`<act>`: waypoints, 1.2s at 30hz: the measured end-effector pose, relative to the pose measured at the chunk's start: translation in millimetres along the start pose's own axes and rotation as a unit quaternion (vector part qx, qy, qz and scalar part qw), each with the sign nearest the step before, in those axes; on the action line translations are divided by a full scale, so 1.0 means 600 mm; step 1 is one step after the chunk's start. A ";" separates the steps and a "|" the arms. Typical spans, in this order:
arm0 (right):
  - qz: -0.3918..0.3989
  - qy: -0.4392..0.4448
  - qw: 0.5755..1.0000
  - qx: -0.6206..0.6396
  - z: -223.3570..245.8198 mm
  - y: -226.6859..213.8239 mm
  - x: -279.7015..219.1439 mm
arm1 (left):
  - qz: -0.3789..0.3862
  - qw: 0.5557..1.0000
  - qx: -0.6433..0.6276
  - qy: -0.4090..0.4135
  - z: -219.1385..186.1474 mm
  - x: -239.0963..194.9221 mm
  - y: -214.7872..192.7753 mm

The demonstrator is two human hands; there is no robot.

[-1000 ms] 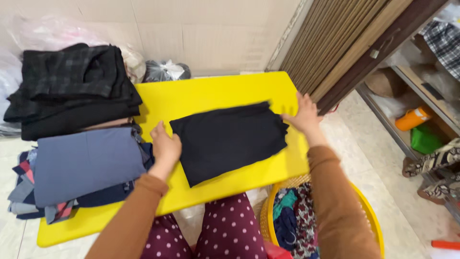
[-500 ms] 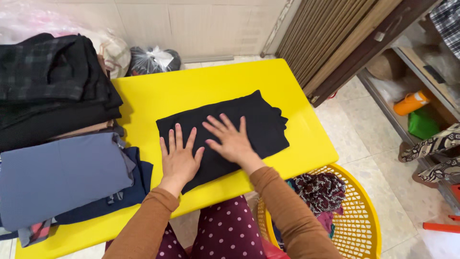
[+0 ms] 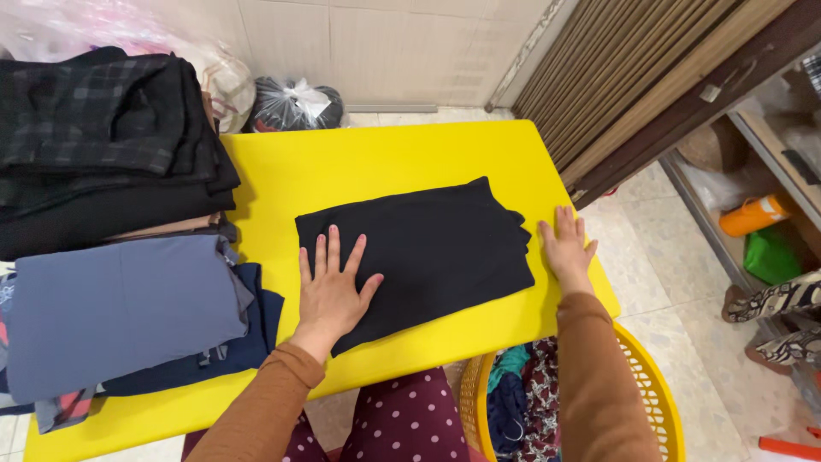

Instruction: The person folds a black long-sleeved shirt on a yellow table, smoothing and aligning the fabric before folding it into a compact rectangle. The folded shirt is placed on a growing stack of folded clothes. The person then picks up a teal and navy garment from a yellow basket and begins to fold it.

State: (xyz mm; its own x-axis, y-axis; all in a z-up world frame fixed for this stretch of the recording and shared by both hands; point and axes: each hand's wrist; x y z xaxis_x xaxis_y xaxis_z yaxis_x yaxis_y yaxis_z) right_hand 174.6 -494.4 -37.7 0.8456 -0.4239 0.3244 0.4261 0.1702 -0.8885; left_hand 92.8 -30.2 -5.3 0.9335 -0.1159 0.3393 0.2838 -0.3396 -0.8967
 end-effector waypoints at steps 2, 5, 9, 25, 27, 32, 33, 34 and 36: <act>0.030 0.082 0.991 0.097 -0.025 -0.001 0.006 | 0.032 0.999 -0.011 -0.007 0.001 0.002 -0.006; 0.022 0.086 0.968 0.233 -0.013 -0.003 -0.024 | 0.030 0.999 -0.015 -0.001 -0.003 -0.003 -0.011; 0.033 0.061 0.996 0.054 0.081 -0.017 -0.052 | 0.013 1.000 0.017 -0.014 -0.026 -0.026 -0.020; 0.193 0.013 0.973 0.123 0.103 -0.149 -0.283 | -0.133 0.966 0.217 0.042 0.048 0.109 -0.044; 0.109 0.029 0.983 0.144 0.117 -0.182 -0.312 | -0.119 0.987 0.101 0.027 0.017 0.096 -0.037; -0.112 -0.258 0.944 0.169 0.188 -0.194 -0.289 | -0.056 0.987 -0.108 0.109 -0.054 -0.007 0.001; -0.093 -0.284 0.945 0.134 0.209 -0.186 -0.281 | -0.047 0.987 -0.115 0.102 -0.060 -0.021 0.009; -0.078 -0.313 0.942 0.099 0.235 -0.174 -0.267 | -0.045 0.987 -0.122 0.094 -0.062 -0.025 0.012; -0.018 -0.308 0.949 0.066 0.291 -0.142 -0.249 | -0.043 0.989 -0.097 0.098 -0.060 -0.037 0.014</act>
State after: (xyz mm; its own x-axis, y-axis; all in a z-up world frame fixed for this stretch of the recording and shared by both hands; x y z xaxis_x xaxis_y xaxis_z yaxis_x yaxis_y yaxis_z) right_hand 67.9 -290.2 45.9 0.8401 0.1612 0.5180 0.4608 0.2921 -0.8381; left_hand 66.8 -64.3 -10.2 0.8414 -0.2511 0.4786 0.2956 -0.5275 -0.7965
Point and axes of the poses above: each hand's wrist, its own x-axis towards the middle knuckle, its own y-axis out of the palm, z = x × y, and after that the axes turned 10 degrees about -z, right-handed
